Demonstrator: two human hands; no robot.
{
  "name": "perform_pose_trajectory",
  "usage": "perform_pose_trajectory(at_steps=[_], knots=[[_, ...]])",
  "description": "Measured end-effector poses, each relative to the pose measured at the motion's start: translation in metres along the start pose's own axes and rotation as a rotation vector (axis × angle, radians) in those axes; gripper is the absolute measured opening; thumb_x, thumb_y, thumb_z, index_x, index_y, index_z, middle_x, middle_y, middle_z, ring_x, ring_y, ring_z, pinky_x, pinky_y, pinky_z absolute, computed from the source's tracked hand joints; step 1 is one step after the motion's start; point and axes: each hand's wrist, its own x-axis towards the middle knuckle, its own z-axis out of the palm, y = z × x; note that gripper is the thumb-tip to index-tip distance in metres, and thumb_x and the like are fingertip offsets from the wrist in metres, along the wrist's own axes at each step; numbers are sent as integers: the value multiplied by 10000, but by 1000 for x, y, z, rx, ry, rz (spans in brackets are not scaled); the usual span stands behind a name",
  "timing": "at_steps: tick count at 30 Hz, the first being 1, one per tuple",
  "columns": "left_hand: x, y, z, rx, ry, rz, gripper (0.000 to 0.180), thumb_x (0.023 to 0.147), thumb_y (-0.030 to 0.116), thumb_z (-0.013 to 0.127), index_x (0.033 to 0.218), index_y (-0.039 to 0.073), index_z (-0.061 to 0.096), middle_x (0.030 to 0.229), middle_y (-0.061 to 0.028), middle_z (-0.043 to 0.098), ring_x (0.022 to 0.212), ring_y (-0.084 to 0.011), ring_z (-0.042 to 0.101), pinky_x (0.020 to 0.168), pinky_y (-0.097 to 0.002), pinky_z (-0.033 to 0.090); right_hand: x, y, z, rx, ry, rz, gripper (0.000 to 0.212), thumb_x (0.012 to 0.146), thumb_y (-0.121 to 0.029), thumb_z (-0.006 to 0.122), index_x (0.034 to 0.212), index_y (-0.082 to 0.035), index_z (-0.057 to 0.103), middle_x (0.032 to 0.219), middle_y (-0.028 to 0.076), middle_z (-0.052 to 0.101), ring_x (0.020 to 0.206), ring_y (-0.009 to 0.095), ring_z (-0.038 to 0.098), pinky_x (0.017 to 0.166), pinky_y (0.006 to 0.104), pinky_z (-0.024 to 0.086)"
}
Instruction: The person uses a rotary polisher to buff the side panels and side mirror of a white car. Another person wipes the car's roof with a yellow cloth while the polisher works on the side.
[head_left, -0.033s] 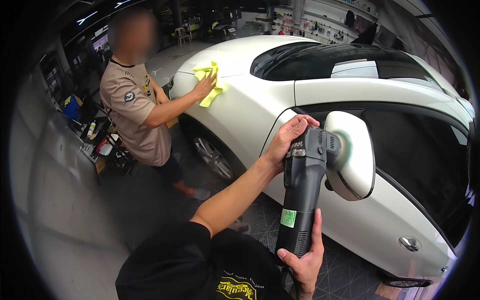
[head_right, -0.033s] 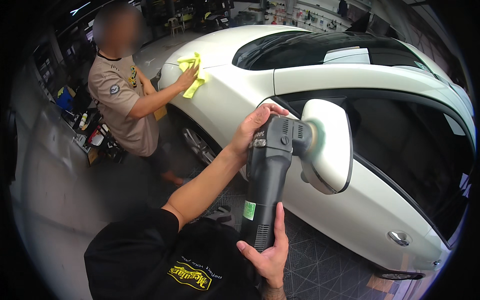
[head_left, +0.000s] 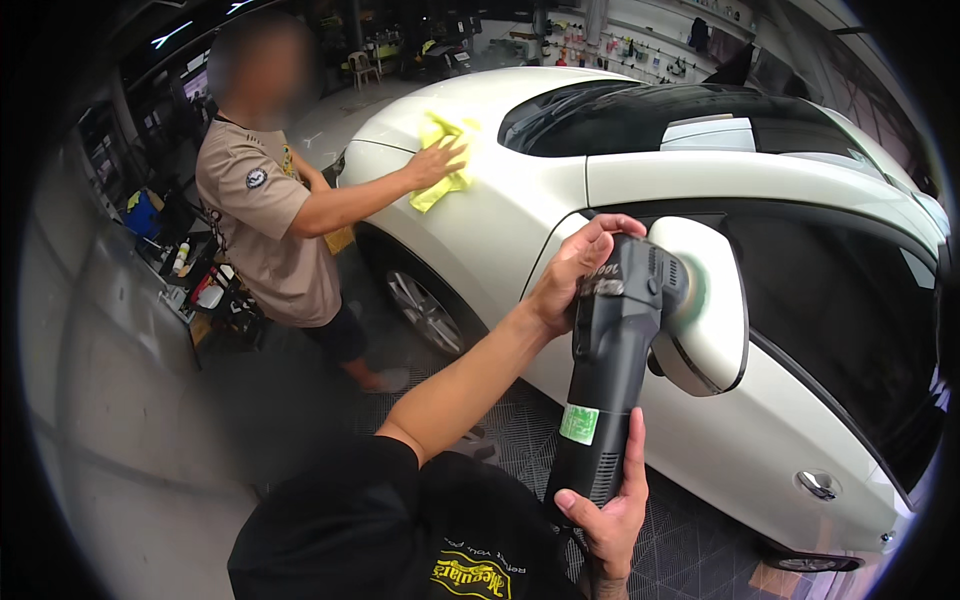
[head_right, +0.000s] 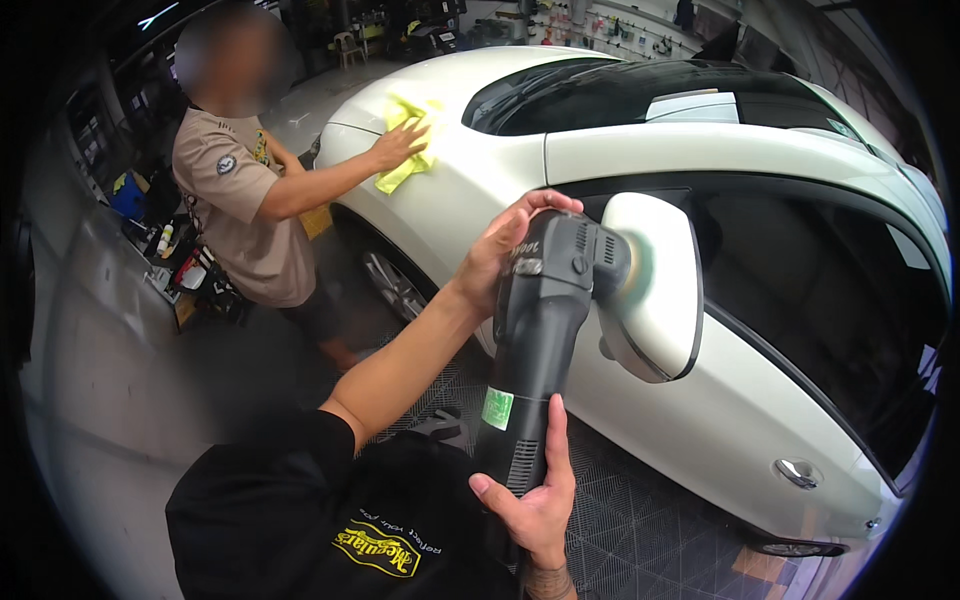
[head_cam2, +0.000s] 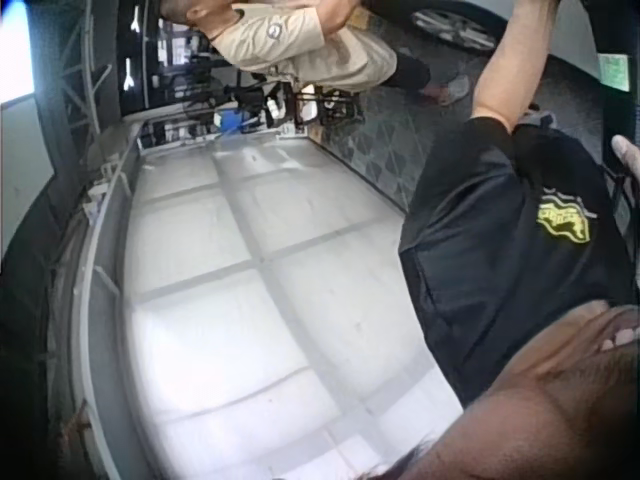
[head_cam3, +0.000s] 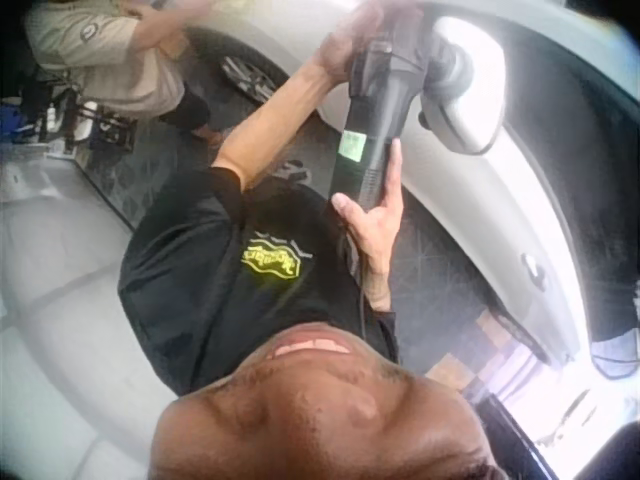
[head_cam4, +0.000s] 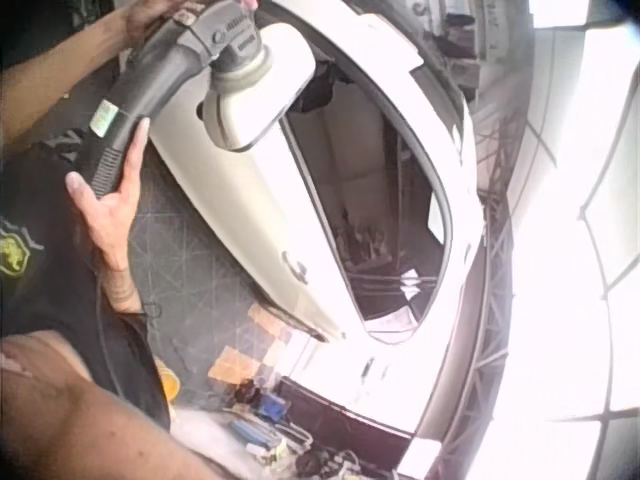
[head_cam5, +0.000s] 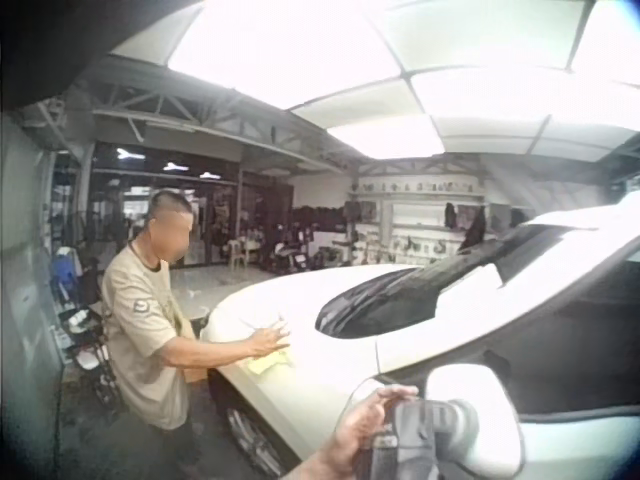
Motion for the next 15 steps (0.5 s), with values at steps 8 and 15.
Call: perform_pose_trajectory(at_steps=[8,15], knots=[[52,30,21,254,-7,-103,505,755,153,652,1220,-7,536,1072,-135,605,907,-198,642,821,-296,542,38,-35,12,198,-169,-110,1089,724,-182,828,1524,-62,99,1485,161,281,1375,247,287,1109,348,251],[122,29,15,416,-167,-261,500,789,251,623,1218,5,553,998,-104,627,825,-141,630,752,-258,522,85,-42,20,201,-125,-229,1268,666,-258,866,1520,-78,-54,1512,229,165,1430,319,136,1150,402,148]])
